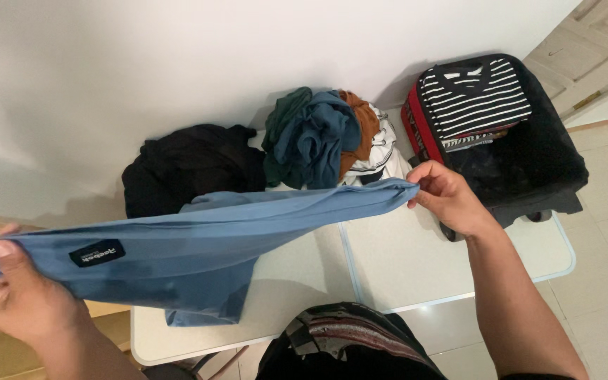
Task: The person folds a blue shirt and a black shirt on a table and places them into an open suitcase.
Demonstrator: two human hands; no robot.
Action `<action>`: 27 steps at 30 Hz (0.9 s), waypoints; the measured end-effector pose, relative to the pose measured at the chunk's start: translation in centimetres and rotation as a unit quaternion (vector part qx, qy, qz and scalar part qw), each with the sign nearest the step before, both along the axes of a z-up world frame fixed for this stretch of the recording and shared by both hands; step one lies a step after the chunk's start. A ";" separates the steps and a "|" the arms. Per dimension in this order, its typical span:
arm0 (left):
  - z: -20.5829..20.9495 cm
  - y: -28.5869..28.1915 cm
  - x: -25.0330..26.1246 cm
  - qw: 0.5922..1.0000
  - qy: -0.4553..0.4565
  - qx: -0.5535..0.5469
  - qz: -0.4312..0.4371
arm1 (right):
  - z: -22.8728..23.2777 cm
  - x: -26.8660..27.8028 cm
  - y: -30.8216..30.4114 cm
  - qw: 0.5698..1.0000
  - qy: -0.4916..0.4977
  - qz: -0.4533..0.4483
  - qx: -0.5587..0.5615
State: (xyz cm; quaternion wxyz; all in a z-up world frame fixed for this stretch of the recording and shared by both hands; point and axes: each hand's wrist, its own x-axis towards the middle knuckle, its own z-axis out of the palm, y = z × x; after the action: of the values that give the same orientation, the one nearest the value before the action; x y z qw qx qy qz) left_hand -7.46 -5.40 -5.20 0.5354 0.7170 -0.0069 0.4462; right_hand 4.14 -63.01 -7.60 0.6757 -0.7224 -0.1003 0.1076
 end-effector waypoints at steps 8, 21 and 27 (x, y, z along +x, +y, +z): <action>-1.0 -0.5 0.9 0.999 0.027 -0.011 0.012 | -0.6 -0.1 -0.6 0.996 -0.007 -0.083 -0.016; -1.4 -2.6 1.6 0.991 0.089 -0.084 0.043 | -3.3 0.8 -4.2 0.991 0.102 -0.068 0.059; -1.4 -4.5 2.4 0.988 0.115 -0.106 0.019 | -2.3 0.2 -4.4 0.968 0.001 -0.053 0.243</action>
State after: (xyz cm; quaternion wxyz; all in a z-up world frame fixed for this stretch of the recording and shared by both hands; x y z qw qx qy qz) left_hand -5.04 -9.88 -6.55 0.5973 0.7026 0.1152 0.3693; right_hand 4.38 -67.45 -9.93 0.8360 -0.5404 -0.0841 0.0446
